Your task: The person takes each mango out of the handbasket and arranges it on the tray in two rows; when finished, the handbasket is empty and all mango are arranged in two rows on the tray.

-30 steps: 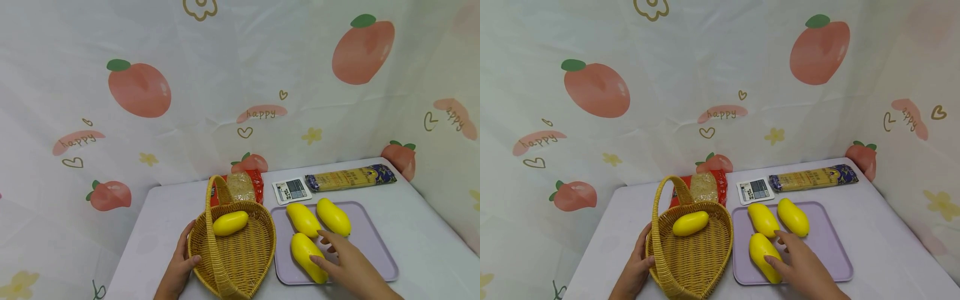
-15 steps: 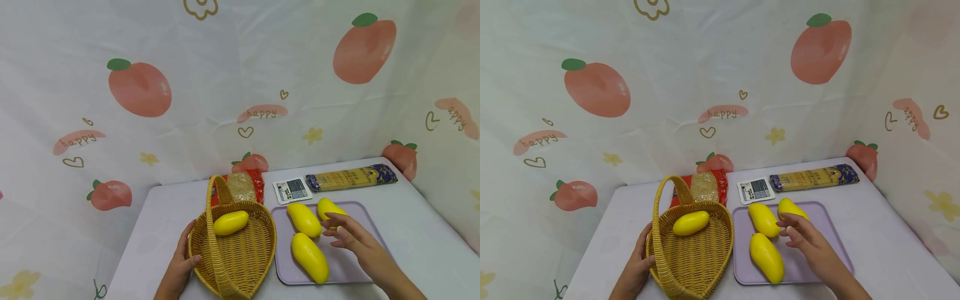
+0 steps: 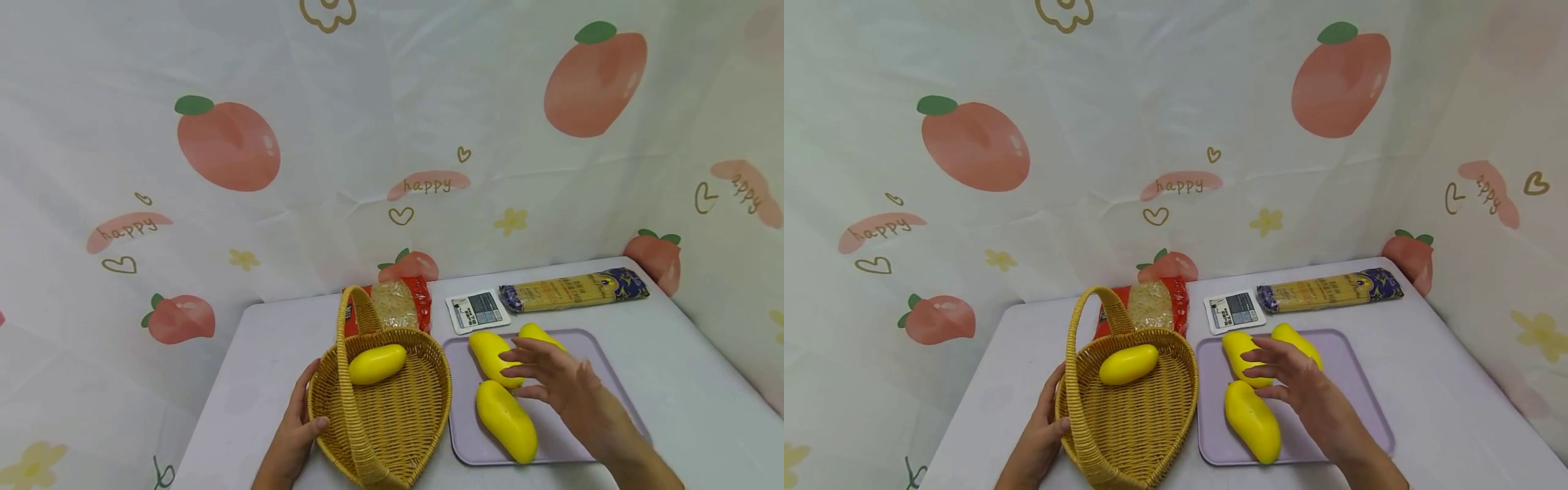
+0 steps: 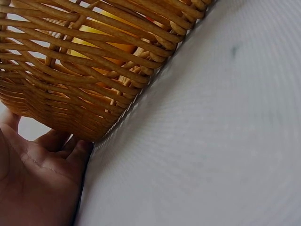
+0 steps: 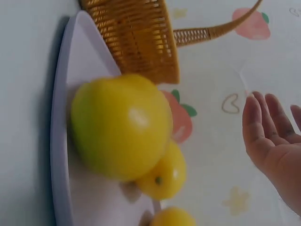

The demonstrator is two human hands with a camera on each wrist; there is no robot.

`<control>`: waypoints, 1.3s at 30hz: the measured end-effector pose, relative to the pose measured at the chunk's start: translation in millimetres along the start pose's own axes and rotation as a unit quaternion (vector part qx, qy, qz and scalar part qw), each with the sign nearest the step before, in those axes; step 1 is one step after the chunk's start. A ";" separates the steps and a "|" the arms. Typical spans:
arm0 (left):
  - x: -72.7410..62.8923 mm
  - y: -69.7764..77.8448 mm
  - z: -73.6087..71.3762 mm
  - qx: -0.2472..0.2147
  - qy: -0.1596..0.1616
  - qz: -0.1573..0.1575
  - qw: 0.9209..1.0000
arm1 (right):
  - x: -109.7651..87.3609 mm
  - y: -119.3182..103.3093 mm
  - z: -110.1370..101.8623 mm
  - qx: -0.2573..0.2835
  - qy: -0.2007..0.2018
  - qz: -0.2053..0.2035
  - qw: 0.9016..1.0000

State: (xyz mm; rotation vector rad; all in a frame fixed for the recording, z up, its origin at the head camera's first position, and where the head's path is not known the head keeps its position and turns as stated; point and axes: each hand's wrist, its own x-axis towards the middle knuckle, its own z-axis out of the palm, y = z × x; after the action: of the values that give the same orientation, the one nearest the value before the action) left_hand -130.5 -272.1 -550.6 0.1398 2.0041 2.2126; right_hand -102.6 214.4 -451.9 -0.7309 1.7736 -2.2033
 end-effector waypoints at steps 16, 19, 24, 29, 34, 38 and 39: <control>-1.0 0.5 0.4 0.010 -0.002 0.010 1.000 | 42.0 24.6 52.1 0.065 -0.079 -0.017 0.995; -1.6 0.8 0.4 0.013 -0.004 0.015 1.000 | 50.1 30.1 63.2 0.075 -0.085 -0.028 0.993; -1.9 2.1 -0.4 0.012 -0.016 0.015 1.000 | 62.9 35.2 78.5 0.092 -0.085 -0.028 0.992; -1.4 3.6 -0.9 0.010 -0.022 0.015 1.000 | 73.8 41.9 93.2 0.106 -0.089 -0.029 0.990; 0.0 3.8 -0.7 0.012 -0.019 0.016 1.000 | 85.2 50.2 105.7 0.098 -0.073 -0.022 0.992; 0.3 3.0 -1.2 0.007 -0.018 0.018 1.000 | 95.6 54.5 112.4 0.077 -0.065 -0.024 0.995; 0.2 2.7 -1.4 0.006 -0.018 0.019 1.000 | 98.0 55.0 113.7 0.074 -0.063 -0.024 0.995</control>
State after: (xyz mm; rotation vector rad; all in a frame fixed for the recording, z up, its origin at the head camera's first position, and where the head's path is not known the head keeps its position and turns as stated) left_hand -131.1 -273.7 -548.1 0.2198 2.0131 2.2039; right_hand -136.1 58.6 -464.3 -0.8646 1.5308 -2.2369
